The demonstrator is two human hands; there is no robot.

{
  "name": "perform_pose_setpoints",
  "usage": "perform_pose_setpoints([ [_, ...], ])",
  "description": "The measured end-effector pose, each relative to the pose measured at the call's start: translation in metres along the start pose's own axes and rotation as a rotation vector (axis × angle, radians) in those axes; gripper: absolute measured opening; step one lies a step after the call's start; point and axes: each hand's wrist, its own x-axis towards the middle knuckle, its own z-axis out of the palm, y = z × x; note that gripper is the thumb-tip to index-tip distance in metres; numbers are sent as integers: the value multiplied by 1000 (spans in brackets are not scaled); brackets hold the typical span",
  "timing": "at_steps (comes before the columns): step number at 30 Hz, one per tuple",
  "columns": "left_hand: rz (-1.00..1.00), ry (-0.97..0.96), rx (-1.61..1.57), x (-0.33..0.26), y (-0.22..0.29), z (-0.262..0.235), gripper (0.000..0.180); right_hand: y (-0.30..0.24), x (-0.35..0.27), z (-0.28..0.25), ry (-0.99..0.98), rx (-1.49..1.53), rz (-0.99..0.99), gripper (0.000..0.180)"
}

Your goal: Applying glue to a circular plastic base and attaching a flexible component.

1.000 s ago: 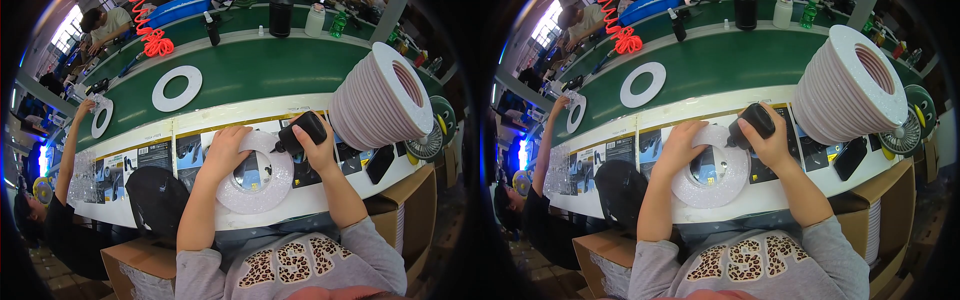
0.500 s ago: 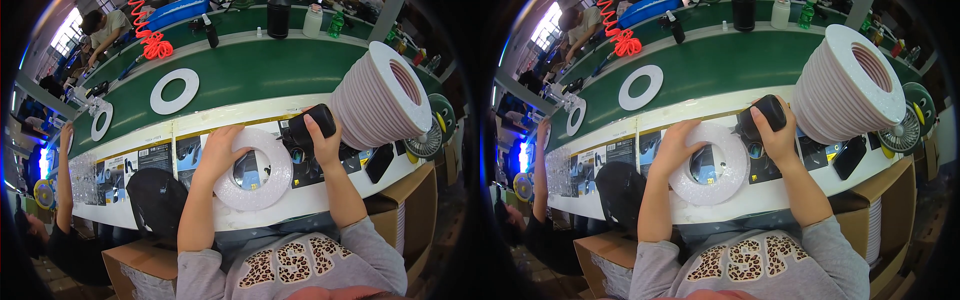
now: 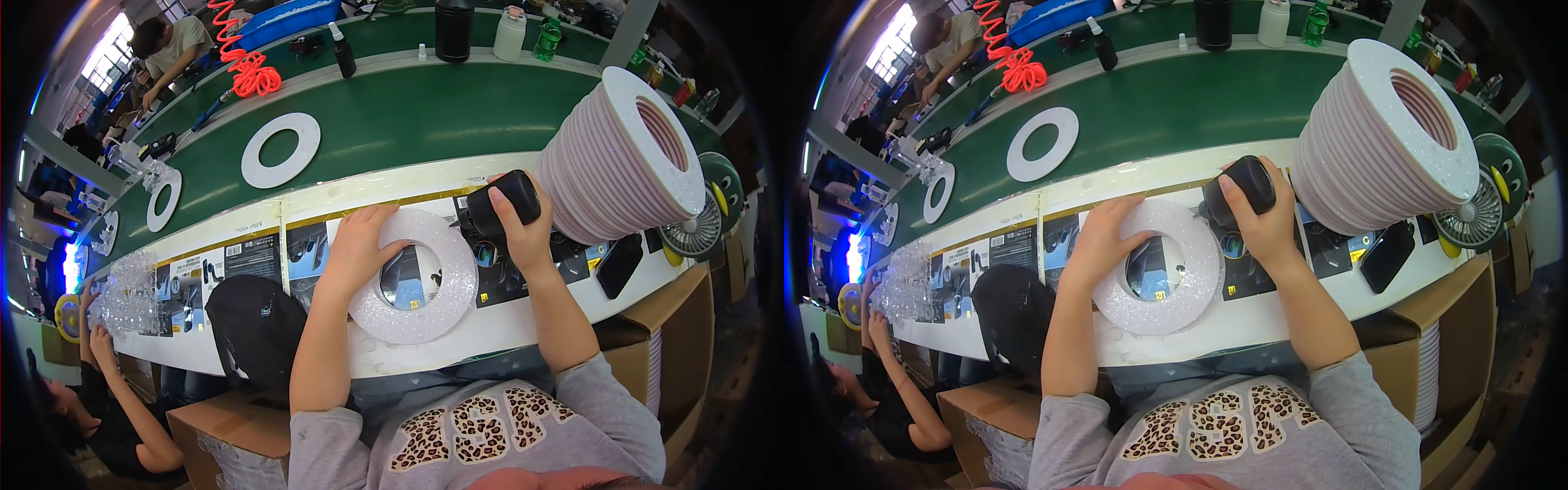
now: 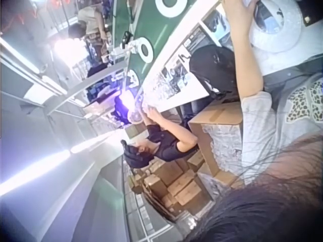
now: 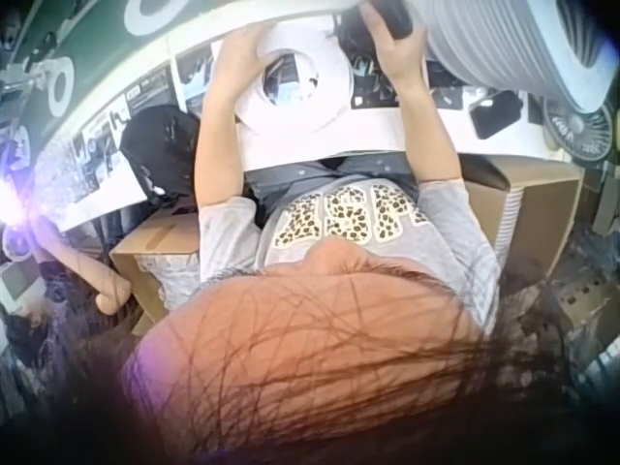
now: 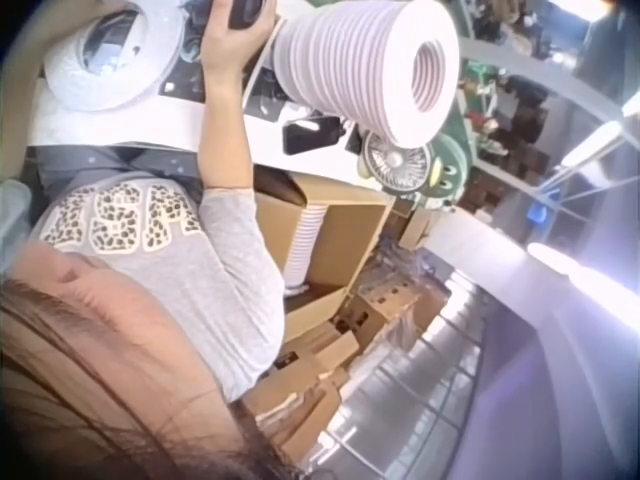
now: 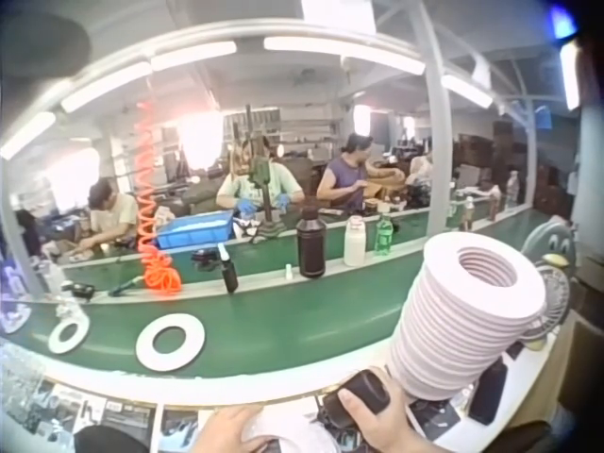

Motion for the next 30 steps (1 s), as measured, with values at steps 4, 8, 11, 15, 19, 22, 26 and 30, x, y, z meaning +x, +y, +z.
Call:
perform_pose_setpoints([
  [4, 15, 12, 1, 0, -2, 1, 54, -1, 0, 1, 0, 25, 22, 20],
  [8, 17, 17, -1, 0, -3, 2, 54, -2, 0, 0, -13, 0, 6, 20],
  [11, 20, 20, -3, 0, -2, 1, 53, -1, 1, 0, -22, -11, 7, 19],
  [15, 51, 50, 16, 0, -4, 3, 52, -2, 0, 0, -7, -5, 22, 18],
  [19, 40, 56, 33, 1, -6, 4, 50, -1, -1, -2, 23, -23, -7, 18],
  [22, 33, 132, 121, 0, -7, 5, 48, 1, -1, -4, 50, 2, -59, 18],
  [26, 26, 160, 139, 1, -12, 7, 49, -7, -4, 2, 13, 73, -16, 19],
  [30, 24, 155, 139, 2, -12, 7, 48, -5, -7, 5, -39, 127, 34, 19],
])
